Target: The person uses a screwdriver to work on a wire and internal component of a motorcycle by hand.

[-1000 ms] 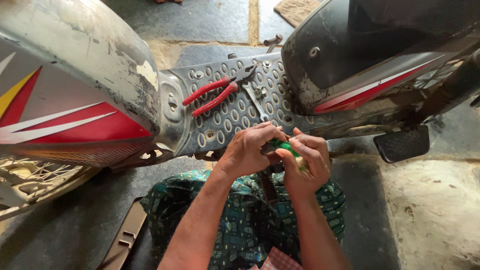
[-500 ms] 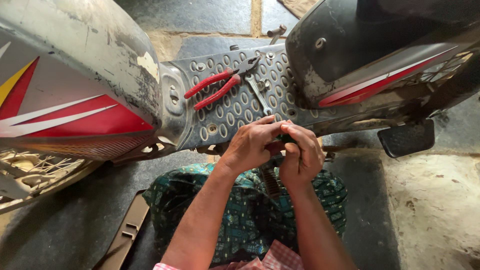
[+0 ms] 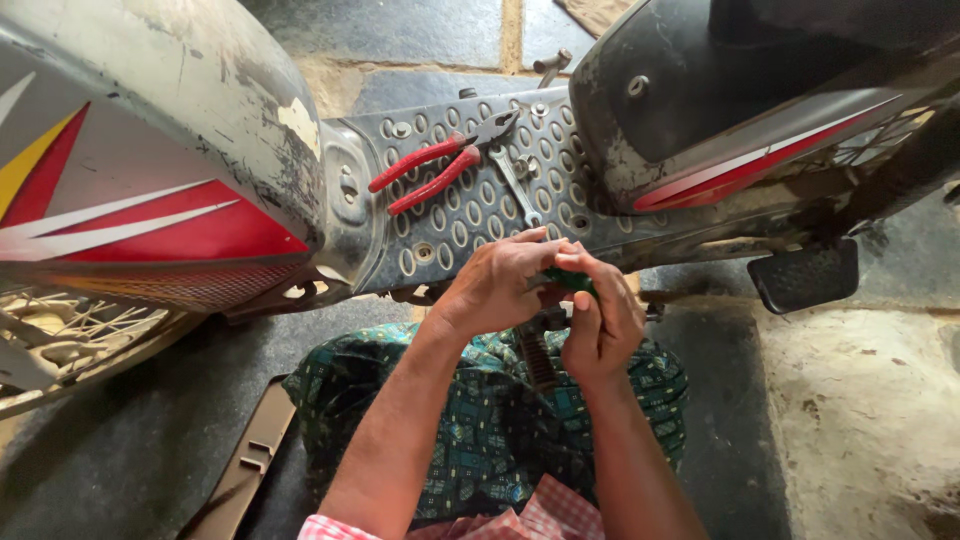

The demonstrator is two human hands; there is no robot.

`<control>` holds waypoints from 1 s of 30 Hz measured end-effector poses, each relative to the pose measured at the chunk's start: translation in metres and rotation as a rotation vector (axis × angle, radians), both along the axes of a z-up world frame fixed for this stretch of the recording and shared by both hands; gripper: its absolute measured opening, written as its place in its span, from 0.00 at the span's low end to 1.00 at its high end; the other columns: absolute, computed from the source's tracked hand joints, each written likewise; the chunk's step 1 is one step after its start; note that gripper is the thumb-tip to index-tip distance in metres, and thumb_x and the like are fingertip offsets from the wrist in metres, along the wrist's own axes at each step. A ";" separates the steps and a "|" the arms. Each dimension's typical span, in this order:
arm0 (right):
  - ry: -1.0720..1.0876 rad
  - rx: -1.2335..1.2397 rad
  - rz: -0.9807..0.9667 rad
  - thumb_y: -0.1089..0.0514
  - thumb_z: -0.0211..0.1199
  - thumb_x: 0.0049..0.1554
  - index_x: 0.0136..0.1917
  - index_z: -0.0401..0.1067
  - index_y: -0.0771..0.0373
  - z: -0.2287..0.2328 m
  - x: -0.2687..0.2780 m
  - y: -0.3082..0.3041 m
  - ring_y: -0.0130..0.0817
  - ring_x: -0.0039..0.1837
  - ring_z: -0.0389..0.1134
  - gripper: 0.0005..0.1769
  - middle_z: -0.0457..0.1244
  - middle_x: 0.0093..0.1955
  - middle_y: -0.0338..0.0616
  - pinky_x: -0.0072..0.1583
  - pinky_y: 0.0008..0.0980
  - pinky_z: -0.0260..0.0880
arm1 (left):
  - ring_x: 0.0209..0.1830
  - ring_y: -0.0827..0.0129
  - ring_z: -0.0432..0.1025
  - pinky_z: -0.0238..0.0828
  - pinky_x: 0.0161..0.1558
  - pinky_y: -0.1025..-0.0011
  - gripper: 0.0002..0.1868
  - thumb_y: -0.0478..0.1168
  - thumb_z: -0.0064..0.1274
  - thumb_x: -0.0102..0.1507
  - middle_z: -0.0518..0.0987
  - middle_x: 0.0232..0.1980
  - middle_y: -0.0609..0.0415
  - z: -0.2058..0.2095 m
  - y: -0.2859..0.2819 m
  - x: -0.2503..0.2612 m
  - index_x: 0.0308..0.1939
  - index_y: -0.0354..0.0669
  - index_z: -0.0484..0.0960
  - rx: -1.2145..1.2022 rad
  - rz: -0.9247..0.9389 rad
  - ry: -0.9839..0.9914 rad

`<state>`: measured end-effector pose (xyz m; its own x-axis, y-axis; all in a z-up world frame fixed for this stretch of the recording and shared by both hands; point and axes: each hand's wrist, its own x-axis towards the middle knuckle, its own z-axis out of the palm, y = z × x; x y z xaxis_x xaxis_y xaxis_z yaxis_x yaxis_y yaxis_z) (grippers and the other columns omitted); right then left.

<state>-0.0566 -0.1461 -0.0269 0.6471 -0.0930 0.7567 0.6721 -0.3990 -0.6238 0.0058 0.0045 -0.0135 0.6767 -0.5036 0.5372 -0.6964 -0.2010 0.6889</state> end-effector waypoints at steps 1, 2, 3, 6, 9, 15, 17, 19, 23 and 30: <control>-0.013 0.006 0.011 0.52 0.52 0.73 0.64 0.70 0.70 0.001 0.001 0.000 0.46 0.65 0.73 0.18 0.70 0.58 0.51 0.68 0.44 0.74 | 0.52 0.53 0.78 0.78 0.49 0.59 0.25 0.37 0.68 0.54 0.84 0.47 0.56 -0.001 -0.001 0.001 0.54 0.48 0.79 0.011 0.008 -0.011; -0.027 0.013 0.022 0.54 0.54 0.72 0.63 0.71 0.69 0.001 0.002 -0.001 0.45 0.65 0.73 0.16 0.70 0.58 0.50 0.69 0.44 0.73 | 0.53 0.52 0.77 0.78 0.51 0.59 0.24 0.36 0.68 0.54 0.84 0.47 0.56 -0.003 -0.001 0.002 0.53 0.48 0.79 0.023 0.016 -0.021; -0.037 0.018 0.033 0.56 0.56 0.72 0.63 0.71 0.68 0.000 0.002 -0.002 0.44 0.64 0.74 0.14 0.70 0.58 0.50 0.69 0.45 0.73 | 0.54 0.52 0.77 0.77 0.52 0.58 0.24 0.36 0.69 0.53 0.85 0.47 0.56 -0.005 -0.002 0.001 0.53 0.48 0.80 0.033 0.024 -0.029; -0.056 0.049 0.042 0.57 0.64 0.68 0.61 0.73 0.65 -0.004 0.003 -0.002 0.42 0.61 0.74 0.12 0.71 0.57 0.50 0.69 0.44 0.74 | 0.53 0.52 0.77 0.76 0.58 0.56 0.26 0.34 0.69 0.52 0.84 0.48 0.55 -0.008 -0.002 0.002 0.53 0.48 0.79 0.005 0.005 -0.085; -0.049 0.134 0.029 0.56 0.73 0.60 0.57 0.74 0.64 -0.008 0.006 -0.003 0.44 0.62 0.74 0.16 0.70 0.55 0.50 0.63 0.40 0.76 | 0.51 0.51 0.76 0.77 0.48 0.58 0.26 0.32 0.68 0.47 0.83 0.45 0.53 -0.007 0.000 0.004 0.50 0.45 0.79 0.062 -0.011 -0.035; 0.002 0.206 0.157 0.55 0.74 0.59 0.58 0.71 0.63 -0.010 0.009 -0.007 0.41 0.64 0.72 0.19 0.68 0.58 0.49 0.65 0.37 0.74 | 0.47 0.53 0.76 0.75 0.42 0.58 0.26 0.28 0.62 0.47 0.80 0.38 0.54 0.000 0.001 0.001 0.49 0.44 0.78 0.082 -0.010 0.006; 0.032 0.208 0.246 0.55 0.71 0.63 0.60 0.71 0.62 -0.007 0.006 -0.012 0.40 0.64 0.71 0.17 0.68 0.61 0.50 0.68 0.38 0.73 | 0.46 0.53 0.75 0.75 0.42 0.58 0.25 0.29 0.63 0.49 0.79 0.39 0.53 0.001 0.001 0.001 0.50 0.44 0.77 0.048 -0.020 -0.037; 0.050 0.182 0.279 0.54 0.65 0.67 0.64 0.70 0.62 -0.002 0.003 -0.017 0.41 0.67 0.70 0.16 0.67 0.64 0.50 0.70 0.39 0.73 | 0.46 0.54 0.75 0.75 0.42 0.58 0.23 0.30 0.64 0.51 0.79 0.38 0.53 0.002 0.000 0.000 0.50 0.44 0.77 0.045 -0.012 -0.039; 0.077 0.065 0.209 0.55 0.55 0.71 0.65 0.73 0.64 0.002 -0.005 -0.019 0.43 0.71 0.70 0.15 0.68 0.67 0.51 0.69 0.40 0.74 | 0.45 0.57 0.75 0.75 0.42 0.60 0.17 0.34 0.66 0.56 0.79 0.37 0.55 0.003 -0.002 -0.001 0.46 0.46 0.78 0.071 0.014 -0.001; 0.025 0.057 -0.046 0.62 0.61 0.67 0.58 0.76 0.67 0.003 -0.007 -0.015 0.42 0.63 0.74 0.09 0.71 0.58 0.50 0.66 0.38 0.73 | 0.42 0.58 0.79 0.77 0.43 0.64 0.19 0.39 0.68 0.55 0.81 0.41 0.53 0.010 -0.001 -0.005 0.48 0.44 0.80 -0.045 -0.003 0.008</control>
